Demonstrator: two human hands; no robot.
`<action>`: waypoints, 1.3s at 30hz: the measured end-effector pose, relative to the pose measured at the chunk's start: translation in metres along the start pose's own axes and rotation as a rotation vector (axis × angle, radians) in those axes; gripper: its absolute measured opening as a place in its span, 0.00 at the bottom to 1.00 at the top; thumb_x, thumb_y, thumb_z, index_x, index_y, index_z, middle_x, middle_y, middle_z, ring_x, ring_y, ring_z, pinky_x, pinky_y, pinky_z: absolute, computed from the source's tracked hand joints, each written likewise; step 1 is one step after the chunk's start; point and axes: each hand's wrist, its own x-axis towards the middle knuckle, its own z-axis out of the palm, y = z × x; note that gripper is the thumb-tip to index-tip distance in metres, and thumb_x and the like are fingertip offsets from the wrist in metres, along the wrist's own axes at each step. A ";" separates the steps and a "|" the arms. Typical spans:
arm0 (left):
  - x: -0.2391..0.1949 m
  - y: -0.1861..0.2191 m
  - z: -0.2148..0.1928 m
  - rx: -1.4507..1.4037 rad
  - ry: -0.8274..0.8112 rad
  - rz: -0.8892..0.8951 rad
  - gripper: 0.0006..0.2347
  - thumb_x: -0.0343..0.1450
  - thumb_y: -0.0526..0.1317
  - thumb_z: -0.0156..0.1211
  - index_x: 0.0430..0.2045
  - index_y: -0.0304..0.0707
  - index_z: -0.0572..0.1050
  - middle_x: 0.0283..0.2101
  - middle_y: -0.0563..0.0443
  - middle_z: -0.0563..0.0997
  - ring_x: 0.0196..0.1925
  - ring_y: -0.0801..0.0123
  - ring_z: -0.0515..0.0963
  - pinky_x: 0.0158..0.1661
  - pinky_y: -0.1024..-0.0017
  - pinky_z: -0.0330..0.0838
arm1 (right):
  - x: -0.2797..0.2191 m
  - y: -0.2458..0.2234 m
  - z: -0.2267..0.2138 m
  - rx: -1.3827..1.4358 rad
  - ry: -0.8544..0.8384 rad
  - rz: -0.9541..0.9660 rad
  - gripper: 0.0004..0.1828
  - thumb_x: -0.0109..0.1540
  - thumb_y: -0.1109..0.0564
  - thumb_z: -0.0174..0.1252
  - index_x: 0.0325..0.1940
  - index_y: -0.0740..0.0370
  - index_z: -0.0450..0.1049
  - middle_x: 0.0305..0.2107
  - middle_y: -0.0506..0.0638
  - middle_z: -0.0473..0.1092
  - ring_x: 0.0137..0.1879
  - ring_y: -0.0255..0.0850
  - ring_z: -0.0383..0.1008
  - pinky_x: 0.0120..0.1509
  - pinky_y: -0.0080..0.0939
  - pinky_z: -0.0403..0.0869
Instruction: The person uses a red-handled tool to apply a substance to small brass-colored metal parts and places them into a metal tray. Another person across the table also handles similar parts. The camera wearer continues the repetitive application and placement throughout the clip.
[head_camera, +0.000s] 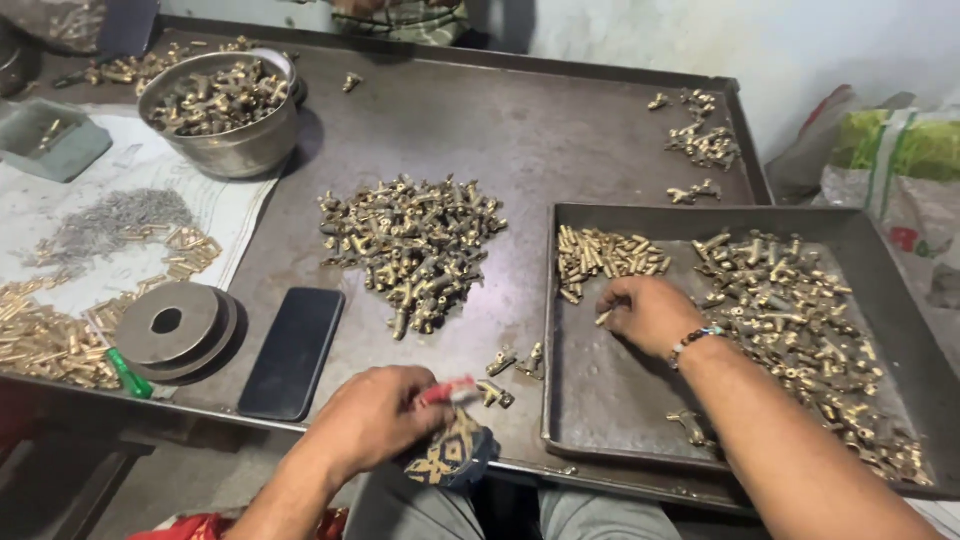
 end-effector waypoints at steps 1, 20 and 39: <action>0.005 -0.005 0.006 0.001 -0.001 0.008 0.14 0.62 0.52 0.69 0.30 0.43 0.82 0.26 0.47 0.82 0.32 0.58 0.82 0.37 0.62 0.73 | 0.000 0.003 0.000 -0.002 0.006 0.005 0.12 0.53 0.55 0.67 0.41 0.54 0.82 0.30 0.51 0.80 0.38 0.41 0.81 0.46 0.44 0.77; 0.006 0.080 0.027 -0.424 0.649 0.550 0.08 0.71 0.38 0.66 0.28 0.33 0.75 0.23 0.50 0.76 0.24 0.71 0.73 0.27 0.71 0.68 | -0.089 -0.118 -0.012 1.215 -0.220 -0.018 0.10 0.60 0.59 0.66 0.43 0.65 0.79 0.29 0.45 0.76 0.30 0.28 0.72 0.34 0.29 0.72; 0.014 0.031 0.026 -0.125 0.507 0.242 0.10 0.63 0.43 0.68 0.30 0.39 0.78 0.27 0.43 0.79 0.29 0.51 0.79 0.32 0.58 0.72 | -0.081 -0.110 -0.009 1.028 0.067 -0.171 0.10 0.62 0.57 0.63 0.46 0.64 0.80 0.28 0.41 0.75 0.29 0.24 0.67 0.32 0.26 0.68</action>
